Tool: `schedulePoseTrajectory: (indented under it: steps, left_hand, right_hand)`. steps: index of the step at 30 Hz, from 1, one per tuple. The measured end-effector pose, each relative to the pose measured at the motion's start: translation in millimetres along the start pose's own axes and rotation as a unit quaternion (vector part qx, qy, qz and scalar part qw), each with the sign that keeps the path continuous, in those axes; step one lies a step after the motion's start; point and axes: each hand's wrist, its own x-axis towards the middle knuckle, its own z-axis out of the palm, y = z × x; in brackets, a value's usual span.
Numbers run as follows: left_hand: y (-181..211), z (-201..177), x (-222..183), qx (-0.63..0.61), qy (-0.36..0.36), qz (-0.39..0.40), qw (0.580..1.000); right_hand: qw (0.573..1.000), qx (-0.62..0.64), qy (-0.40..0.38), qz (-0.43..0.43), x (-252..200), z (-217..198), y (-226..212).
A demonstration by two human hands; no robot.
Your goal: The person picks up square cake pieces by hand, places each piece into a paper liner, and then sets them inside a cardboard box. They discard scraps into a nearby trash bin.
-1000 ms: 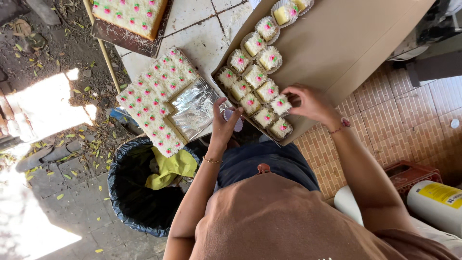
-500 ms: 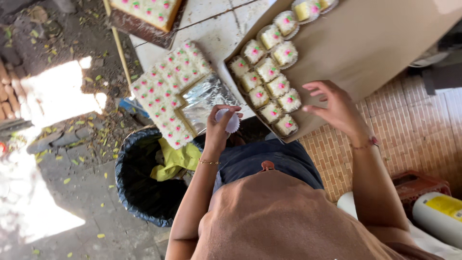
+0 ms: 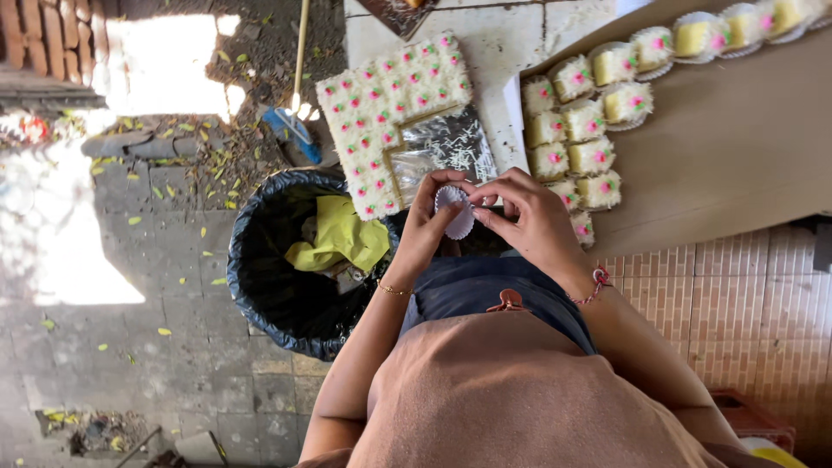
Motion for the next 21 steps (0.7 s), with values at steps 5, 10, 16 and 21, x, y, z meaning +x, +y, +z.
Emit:
schedulePoseTrajectory:
  steps: [5,10,16,21]
  left_hand:
    - [8.6,-10.0,-7.3,0.023,0.007,0.029,0.999]
    - [1.3,-17.8,-9.0,-0.058,-0.019,0.012,0.998]
    - [8.9,-18.7,-7.3,0.009,-0.034,0.027,0.999]
    - [26.7,-6.6,-8.6,0.019,-0.031,0.023,0.999]
  right_hand:
    - [1.000,0.004,-0.004,-0.005,7.2,9.8,-10.2]
    - [1.000,0.013,-0.008,-0.007,4.9,22.1,-2.7]
    - [0.997,-0.068,-0.012,-0.021,7.0,28.0,-4.9]
    - [0.997,-0.060,0.010,-0.043,5.9,27.7,-13.5]
